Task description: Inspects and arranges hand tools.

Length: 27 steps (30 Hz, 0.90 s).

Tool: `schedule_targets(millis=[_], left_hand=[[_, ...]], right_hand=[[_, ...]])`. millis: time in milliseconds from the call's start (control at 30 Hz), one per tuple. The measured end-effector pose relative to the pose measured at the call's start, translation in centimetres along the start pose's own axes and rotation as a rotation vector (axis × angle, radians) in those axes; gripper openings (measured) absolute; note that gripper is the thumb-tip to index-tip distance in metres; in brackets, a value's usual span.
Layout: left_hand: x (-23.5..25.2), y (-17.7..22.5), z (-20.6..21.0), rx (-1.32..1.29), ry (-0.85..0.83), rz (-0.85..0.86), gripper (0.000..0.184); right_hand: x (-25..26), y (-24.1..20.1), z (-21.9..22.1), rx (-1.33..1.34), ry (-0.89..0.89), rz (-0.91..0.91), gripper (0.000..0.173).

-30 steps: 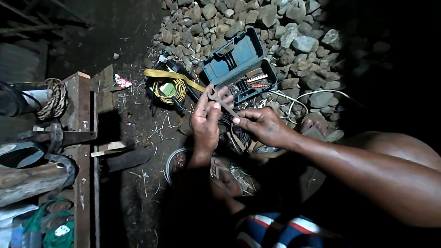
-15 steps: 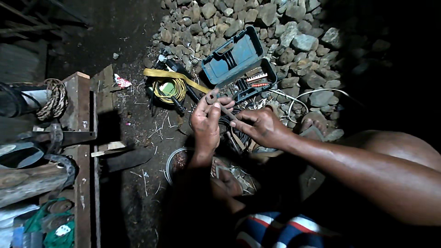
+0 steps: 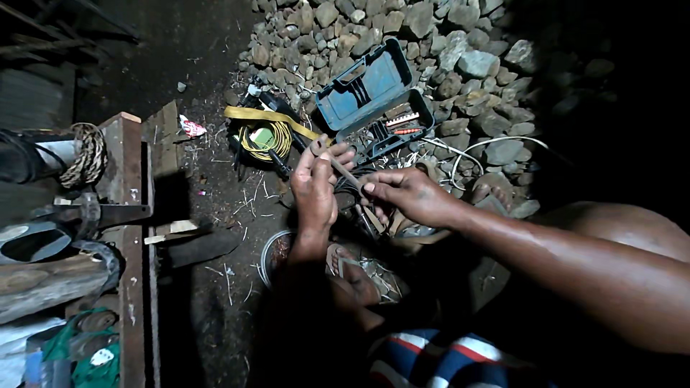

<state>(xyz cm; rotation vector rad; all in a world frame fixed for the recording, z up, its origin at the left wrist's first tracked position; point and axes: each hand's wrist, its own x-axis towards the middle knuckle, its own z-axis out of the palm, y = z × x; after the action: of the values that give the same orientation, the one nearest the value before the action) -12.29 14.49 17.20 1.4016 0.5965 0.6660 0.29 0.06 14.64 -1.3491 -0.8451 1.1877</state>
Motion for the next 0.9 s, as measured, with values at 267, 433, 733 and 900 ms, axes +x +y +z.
schedule_targets(millis=[267, 433, 733, 900], left_hand=[[1.5, -0.2, -0.9, -0.135, 0.111, 0.0, 0.035], [1.4, -0.1, -0.7, -0.09, 0.109, 0.028, 0.036], [1.2, 0.0, -0.6, -0.062, 0.089, 0.104, 0.037], [1.2, 0.1, -0.6, -0.033, 0.087, 0.116, 0.037]], right_hand=[[0.2, -0.1, -0.1, 0.493, -0.029, 0.117, 0.036], [0.2, -0.1, 0.0, 0.521, -0.017, 0.132, 0.035], [0.2, -0.1, 0.1, 0.508, -0.001, 0.145, 0.032], [0.2, 0.0, 0.1, 0.469, -0.009, 0.123, 0.032]])
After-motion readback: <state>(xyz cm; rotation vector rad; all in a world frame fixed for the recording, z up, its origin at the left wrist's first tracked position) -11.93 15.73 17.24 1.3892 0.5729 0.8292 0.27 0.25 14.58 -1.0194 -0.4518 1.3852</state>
